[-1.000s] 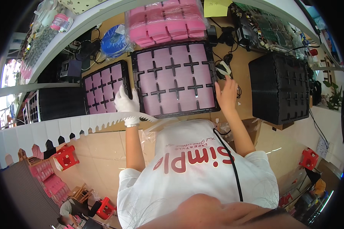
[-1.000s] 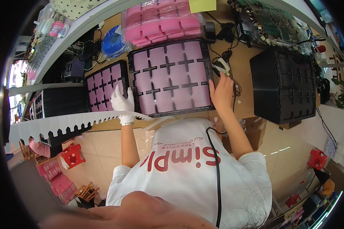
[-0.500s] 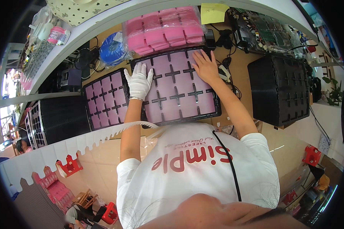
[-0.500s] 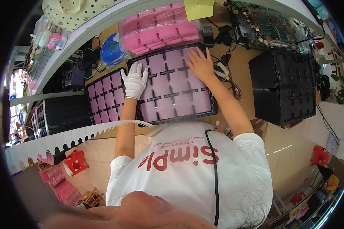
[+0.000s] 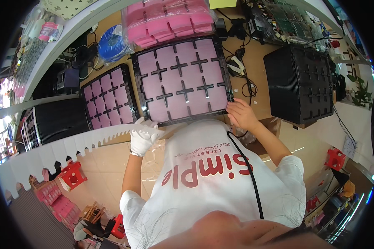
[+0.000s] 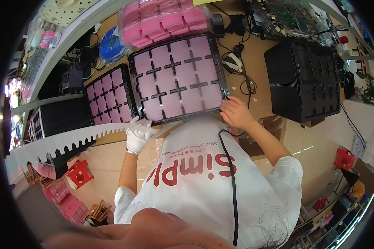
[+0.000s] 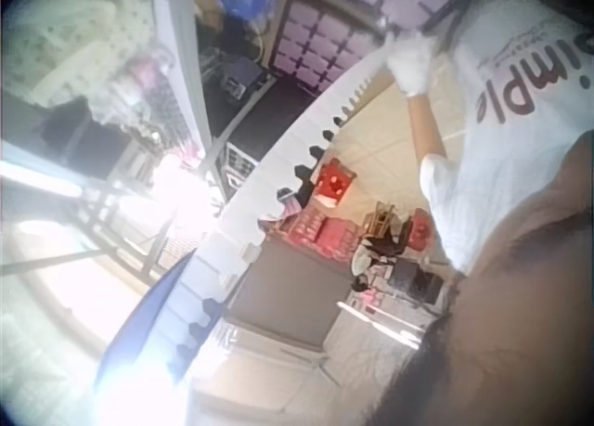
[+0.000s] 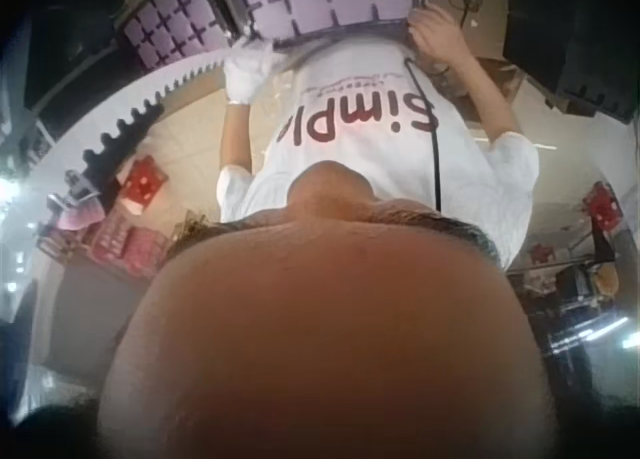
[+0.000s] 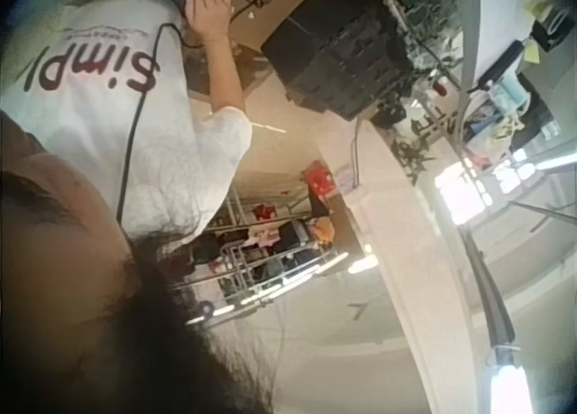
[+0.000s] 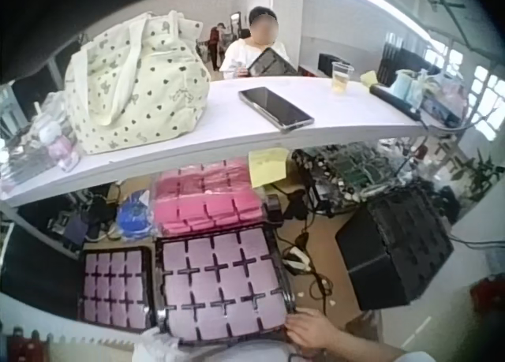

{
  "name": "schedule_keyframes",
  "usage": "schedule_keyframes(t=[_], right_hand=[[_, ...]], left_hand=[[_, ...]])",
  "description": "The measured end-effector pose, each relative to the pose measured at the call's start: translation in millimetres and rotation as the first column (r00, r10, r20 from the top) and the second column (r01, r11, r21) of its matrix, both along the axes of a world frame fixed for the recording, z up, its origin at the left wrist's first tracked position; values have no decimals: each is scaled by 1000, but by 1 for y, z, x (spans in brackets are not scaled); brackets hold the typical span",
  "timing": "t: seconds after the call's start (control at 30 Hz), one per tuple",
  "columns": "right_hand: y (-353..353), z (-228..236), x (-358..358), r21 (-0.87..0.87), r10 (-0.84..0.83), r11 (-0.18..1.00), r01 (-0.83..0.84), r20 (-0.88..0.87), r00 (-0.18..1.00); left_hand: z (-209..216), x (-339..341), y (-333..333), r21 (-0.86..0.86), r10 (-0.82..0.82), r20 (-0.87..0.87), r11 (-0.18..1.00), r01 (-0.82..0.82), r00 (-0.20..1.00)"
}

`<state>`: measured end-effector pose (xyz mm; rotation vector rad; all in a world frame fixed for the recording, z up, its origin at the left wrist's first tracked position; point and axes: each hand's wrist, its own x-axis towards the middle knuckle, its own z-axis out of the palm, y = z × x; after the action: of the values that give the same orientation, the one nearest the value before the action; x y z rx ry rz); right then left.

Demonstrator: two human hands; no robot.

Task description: The person places pink foam inserts into black plastic trays and secures them with clear plastic tape. They repeatedly pick up foam inserts, position them into the tray compartments, and apply tape to the edges to hold them in place.

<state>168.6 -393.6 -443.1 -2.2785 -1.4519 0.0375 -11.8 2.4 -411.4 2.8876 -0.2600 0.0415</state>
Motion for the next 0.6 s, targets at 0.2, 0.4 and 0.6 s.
schedule_keyframes(t=[0.2, 0.4, 0.6], right_hand=[[2, -13, 4, 126, -95, 987, 100, -44, 995], [30, -43, -7, 12, -539, 693, 721, -654, 530], [23, -69, -2, -54, -561, 748, 662, -585, 586]], left_hand=[[-24, -23, -9, -10, 501, 249, 857, -516, 828], [-57, -19, 15, -646, 651, -595, -39, -763, 471], [-38, 5, -12, -724, 675, -516, -12, -690, 528]])
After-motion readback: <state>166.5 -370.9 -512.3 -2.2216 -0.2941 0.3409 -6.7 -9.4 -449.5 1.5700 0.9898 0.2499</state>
